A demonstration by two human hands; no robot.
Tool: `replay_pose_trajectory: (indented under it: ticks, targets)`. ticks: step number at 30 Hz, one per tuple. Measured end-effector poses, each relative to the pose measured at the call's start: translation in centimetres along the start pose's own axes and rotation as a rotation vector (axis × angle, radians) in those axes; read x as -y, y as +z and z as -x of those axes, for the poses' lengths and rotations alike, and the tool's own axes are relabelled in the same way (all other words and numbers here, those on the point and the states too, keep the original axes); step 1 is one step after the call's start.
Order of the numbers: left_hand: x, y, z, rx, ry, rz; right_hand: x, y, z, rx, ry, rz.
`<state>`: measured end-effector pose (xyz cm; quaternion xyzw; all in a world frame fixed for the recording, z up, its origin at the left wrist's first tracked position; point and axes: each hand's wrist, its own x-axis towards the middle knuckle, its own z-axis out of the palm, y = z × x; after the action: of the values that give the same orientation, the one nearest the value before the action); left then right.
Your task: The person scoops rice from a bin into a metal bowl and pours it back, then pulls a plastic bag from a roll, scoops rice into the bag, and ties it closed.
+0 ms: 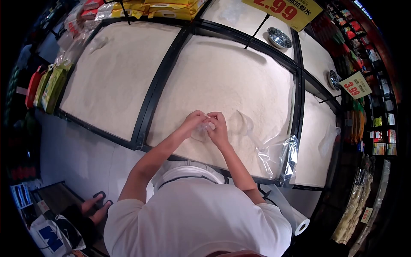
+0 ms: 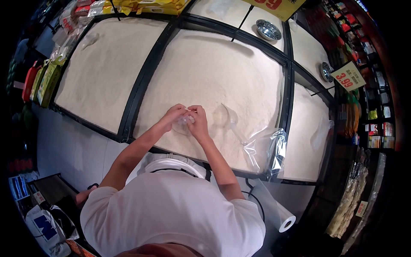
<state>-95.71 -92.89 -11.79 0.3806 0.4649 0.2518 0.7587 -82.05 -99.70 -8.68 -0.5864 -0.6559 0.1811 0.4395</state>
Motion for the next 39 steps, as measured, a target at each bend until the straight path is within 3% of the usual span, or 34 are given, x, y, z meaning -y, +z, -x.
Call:
replay_pose_trajectory:
  ticks: [6,9,17,30,39]
  targets:
    - [-0.3,-0.4,0.8,0.143,0.084,0.042,-1.1,0.3,0.1,0.028,0.261,-0.307]
    - [-0.6,-0.7,1.0,0.18,0.095,-0.009,-1.5,0.0,0.1,0.071,0.391,-0.262]
    - [-0.1,0.4,1.5,0.123,0.177,-0.018,-0.5,1.0,-0.2,-0.026,0.349,-0.134]
    - [1.8,0.0,0.4,-0.014,0.328,-0.308,-2.3,2.9,0.3,-0.105,0.266,-0.033]
    - [1.7,-0.3,0.2,0.008,0.374,-0.377,-2.1,1.9,0.1,-0.065,0.368,-0.086]
